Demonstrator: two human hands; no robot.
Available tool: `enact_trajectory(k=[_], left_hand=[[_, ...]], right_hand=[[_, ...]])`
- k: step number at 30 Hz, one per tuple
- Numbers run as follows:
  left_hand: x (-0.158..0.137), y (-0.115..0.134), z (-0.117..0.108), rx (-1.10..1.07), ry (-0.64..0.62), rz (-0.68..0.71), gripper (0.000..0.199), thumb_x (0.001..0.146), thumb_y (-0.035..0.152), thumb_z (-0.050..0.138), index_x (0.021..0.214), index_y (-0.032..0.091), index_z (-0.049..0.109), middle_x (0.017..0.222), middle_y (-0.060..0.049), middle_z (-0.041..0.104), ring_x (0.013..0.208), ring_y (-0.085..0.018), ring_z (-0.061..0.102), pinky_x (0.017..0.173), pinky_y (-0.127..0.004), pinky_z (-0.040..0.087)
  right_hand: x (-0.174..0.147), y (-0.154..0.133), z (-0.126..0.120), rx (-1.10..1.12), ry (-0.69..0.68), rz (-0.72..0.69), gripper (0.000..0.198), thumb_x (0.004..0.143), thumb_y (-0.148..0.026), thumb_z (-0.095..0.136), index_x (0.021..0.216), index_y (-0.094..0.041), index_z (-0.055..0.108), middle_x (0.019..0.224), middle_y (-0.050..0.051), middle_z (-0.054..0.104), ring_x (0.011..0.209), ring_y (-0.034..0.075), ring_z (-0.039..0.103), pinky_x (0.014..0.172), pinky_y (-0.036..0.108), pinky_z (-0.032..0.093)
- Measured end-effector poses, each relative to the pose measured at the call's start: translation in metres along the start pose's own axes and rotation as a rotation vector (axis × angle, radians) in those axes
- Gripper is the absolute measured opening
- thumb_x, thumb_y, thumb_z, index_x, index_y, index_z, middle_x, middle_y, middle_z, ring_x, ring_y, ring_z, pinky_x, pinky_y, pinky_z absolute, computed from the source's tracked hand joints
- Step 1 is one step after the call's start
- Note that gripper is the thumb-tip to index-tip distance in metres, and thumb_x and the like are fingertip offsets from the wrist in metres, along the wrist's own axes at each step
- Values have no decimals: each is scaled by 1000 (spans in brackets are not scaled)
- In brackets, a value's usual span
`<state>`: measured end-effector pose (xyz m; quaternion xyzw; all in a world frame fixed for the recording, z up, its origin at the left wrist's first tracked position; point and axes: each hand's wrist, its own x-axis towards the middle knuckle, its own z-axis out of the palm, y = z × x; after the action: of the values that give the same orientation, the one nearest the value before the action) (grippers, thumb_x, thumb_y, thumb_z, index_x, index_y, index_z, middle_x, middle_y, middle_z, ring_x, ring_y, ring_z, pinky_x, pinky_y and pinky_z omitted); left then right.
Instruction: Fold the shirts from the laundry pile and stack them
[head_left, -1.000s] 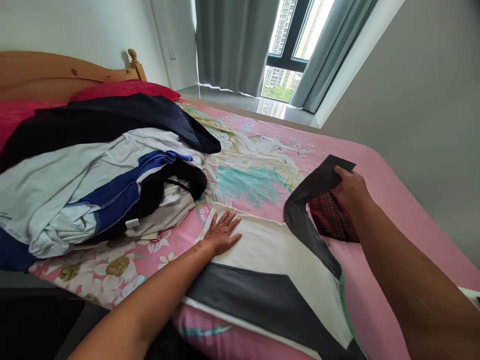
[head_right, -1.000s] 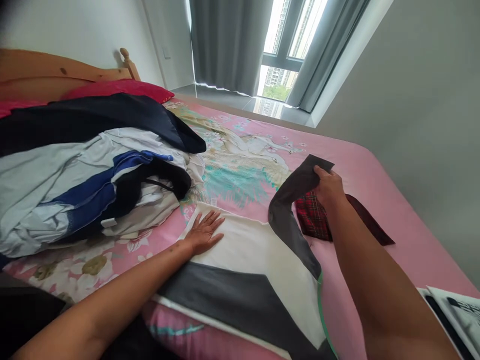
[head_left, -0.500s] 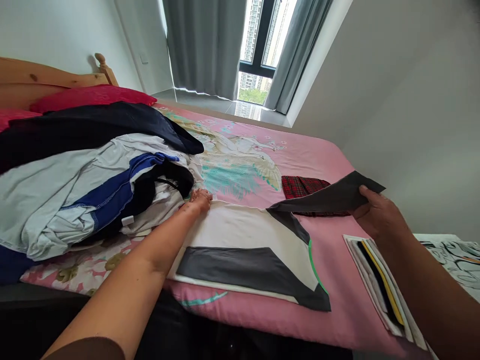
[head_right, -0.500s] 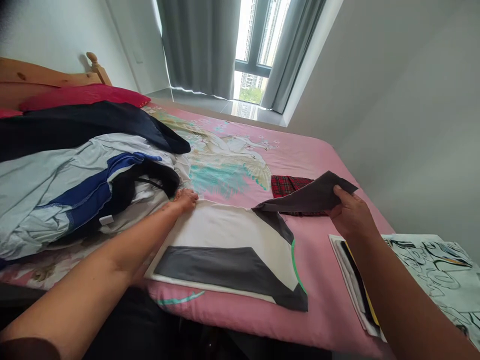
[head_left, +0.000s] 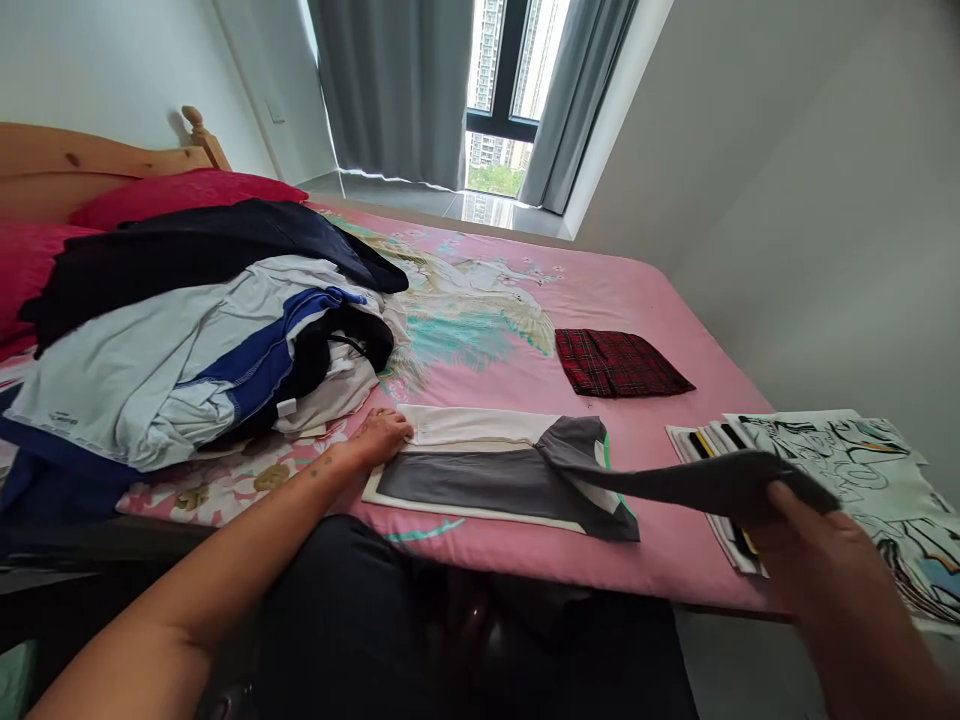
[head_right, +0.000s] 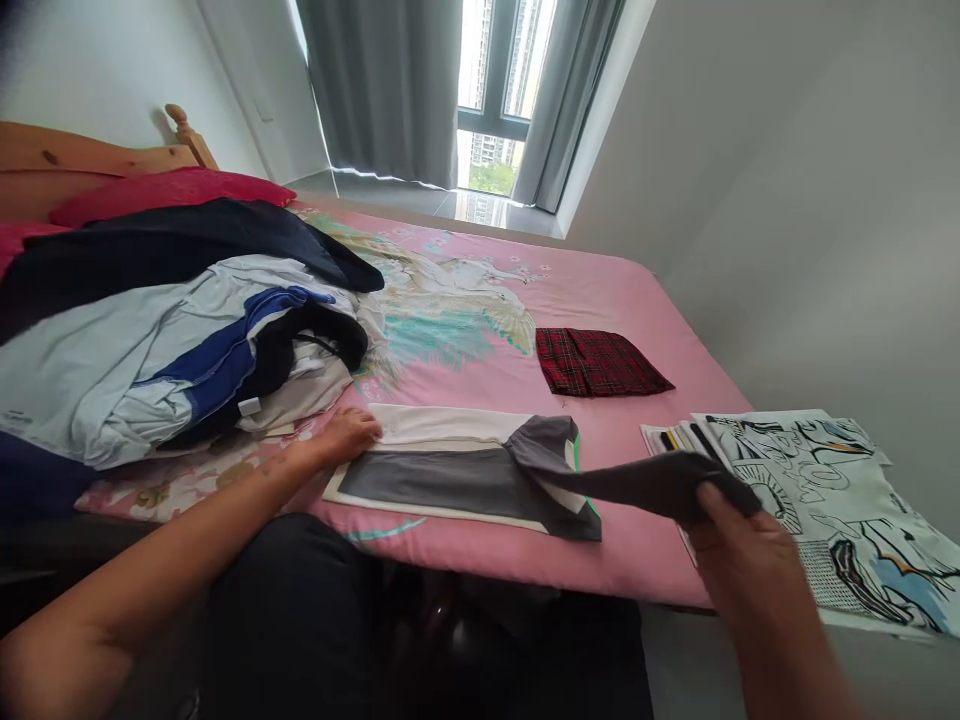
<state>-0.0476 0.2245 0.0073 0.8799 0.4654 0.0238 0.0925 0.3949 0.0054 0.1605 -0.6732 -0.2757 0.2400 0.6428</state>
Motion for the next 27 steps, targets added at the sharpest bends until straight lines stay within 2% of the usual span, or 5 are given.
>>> enact_trajectory(k=[7, 15, 19, 23, 27], left_hand=[[-24, 4, -5, 19, 36, -68, 25, 80, 25, 48, 90, 24, 71, 98, -8, 66, 99, -24, 57, 90, -37, 39], [-45, 15, -18, 36, 160, -166, 30, 81, 29, 51, 105, 19, 65, 107, -11, 62, 102, -25, 56, 91, -38, 42], [-38, 60, -22, -104, 169, 66, 29, 87, 33, 45, 106, 21, 64, 106, -7, 64, 103, -19, 57, 95, -32, 42], [-20, 130, 0, -229, 96, 411, 37, 92, 32, 38, 122, 21, 56, 123, -8, 59, 117, -18, 52, 102, -31, 38], [12, 188, 36, -179, 12, 448, 47, 92, 34, 36, 134, 13, 44, 140, -15, 45, 132, -24, 39, 110, -38, 29]], right_hand=[[-35, 46, -7, 35, -84, 123, 25, 57, -45, 75, 76, -28, 71, 75, 4, 71, 85, 30, 68, 74, 43, 60], [-63, 50, -17, 81, -118, 142, 35, 61, -44, 75, 86, -20, 70, 80, 5, 71, 79, 26, 69, 69, 37, 59], [-66, 44, -12, 54, -110, 75, 35, 62, -44, 75, 88, -22, 71, 84, 5, 71, 83, 24, 68, 76, 38, 57], [-64, 38, -7, 117, -60, 9, 30, 65, -43, 74, 86, -22, 70, 83, 4, 70, 80, 21, 67, 73, 35, 56], [-61, 31, -7, 167, -23, -53, 28, 68, -41, 73, 86, -20, 69, 75, 3, 68, 70, 19, 65, 64, 32, 55]])
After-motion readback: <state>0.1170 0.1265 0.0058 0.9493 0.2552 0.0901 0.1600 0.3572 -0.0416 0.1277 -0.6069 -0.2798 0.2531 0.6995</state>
